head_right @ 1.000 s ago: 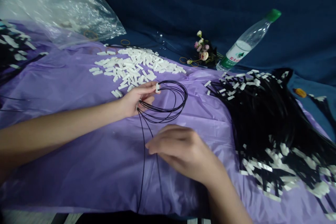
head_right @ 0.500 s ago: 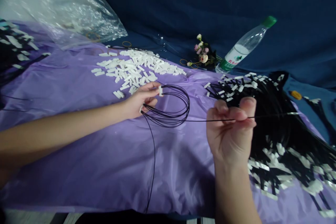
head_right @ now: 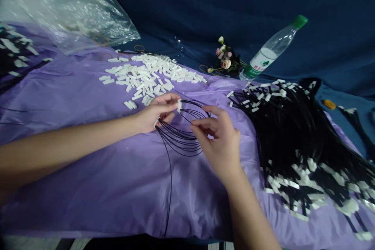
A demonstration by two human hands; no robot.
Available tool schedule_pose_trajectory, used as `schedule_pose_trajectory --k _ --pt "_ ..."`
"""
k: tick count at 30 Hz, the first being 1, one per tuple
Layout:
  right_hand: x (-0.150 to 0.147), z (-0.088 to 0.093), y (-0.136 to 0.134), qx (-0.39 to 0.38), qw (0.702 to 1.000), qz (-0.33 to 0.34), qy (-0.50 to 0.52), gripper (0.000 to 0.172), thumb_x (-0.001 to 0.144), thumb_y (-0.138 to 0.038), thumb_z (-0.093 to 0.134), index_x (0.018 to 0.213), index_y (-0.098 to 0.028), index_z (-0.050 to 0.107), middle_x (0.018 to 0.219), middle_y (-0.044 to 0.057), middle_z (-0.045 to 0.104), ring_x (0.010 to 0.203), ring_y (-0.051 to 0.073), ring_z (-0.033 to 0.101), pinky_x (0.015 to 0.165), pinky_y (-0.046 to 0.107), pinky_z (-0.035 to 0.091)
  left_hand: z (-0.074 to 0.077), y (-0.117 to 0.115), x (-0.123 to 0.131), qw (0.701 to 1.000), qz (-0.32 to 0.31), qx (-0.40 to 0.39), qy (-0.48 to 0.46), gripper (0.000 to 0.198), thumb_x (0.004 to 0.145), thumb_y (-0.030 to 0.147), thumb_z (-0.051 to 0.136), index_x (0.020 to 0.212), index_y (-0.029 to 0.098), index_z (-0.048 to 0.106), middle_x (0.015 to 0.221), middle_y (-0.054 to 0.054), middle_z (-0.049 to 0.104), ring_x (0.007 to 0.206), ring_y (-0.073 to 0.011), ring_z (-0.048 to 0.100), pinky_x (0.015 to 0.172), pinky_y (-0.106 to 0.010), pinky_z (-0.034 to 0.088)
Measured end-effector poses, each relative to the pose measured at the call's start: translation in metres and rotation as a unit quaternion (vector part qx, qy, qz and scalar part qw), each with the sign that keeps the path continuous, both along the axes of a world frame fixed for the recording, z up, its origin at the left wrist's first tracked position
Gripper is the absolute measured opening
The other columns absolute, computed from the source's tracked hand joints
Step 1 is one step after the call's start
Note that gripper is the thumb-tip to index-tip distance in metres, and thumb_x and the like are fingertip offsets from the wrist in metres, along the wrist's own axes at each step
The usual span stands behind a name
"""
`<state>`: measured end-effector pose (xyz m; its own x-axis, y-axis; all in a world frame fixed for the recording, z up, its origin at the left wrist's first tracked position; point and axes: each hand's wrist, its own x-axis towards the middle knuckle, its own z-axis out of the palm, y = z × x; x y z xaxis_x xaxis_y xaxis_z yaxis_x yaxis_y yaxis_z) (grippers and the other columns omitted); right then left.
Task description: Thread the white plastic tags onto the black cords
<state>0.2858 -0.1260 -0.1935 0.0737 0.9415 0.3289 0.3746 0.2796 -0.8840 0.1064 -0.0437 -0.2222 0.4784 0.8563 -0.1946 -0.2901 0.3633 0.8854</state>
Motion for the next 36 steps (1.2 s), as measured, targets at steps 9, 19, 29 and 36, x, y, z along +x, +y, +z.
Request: schedule_pose_trajectory --k 9,19,29,36 --pt "-0.001 -0.008 0.002 0.019 0.992 -0.061 -0.108 0.035 0.074 -0.02 0.07 0.104 -0.023 0.052 0.079 -0.001 0.072 0.065 0.015 0.068 0.062 0.027 0.057 -0.007 0.002 -0.001 0.999 -0.023 0.027 0.004 0.017 0.076 0.021 0.063 0.091 0.019 0.055 0.068 0.006 0.055 0.032 -0.0015 0.037 0.027 -0.018 0.015" --pt "-0.005 -0.006 0.002 0.01 0.991 -0.062 -0.121 0.033 0.072 -0.018 0.069 0.1 -0.022 0.052 0.075 -0.002 0.072 0.063 0.014 0.068 0.062 0.025 0.056 -0.008 0.001 0.0 0.999 -0.026 0.03 -0.014 0.017 0.076 0.021 0.064 0.091 0.019 0.055 0.066 0.006 0.056 0.03 -0.0006 0.036 0.027 -0.018 0.015" --pt "-0.004 -0.011 0.002 0.107 0.969 -0.077 -0.209 0.031 0.076 -0.015 0.067 0.102 -0.023 0.052 0.078 -0.003 0.071 0.062 0.013 0.067 0.058 0.023 0.055 -0.004 -0.001 -0.001 0.998 -0.044 0.035 0.016 0.015 0.076 0.022 0.065 0.088 0.019 0.055 0.058 0.008 0.051 0.031 -0.0016 0.034 0.03 -0.018 0.016" --pt "-0.002 -0.015 0.005 0.269 0.891 -0.04 -0.365 0.022 0.085 -0.009 0.056 0.101 -0.024 0.057 0.082 0.001 0.068 0.071 0.014 0.066 0.07 0.025 0.054 -0.001 -0.002 -0.001 0.997 -0.052 0.029 0.057 0.018 0.076 0.027 0.067 0.089 0.019 0.056 0.052 0.009 0.046 0.033 -0.0034 0.034 0.03 -0.018 0.015"
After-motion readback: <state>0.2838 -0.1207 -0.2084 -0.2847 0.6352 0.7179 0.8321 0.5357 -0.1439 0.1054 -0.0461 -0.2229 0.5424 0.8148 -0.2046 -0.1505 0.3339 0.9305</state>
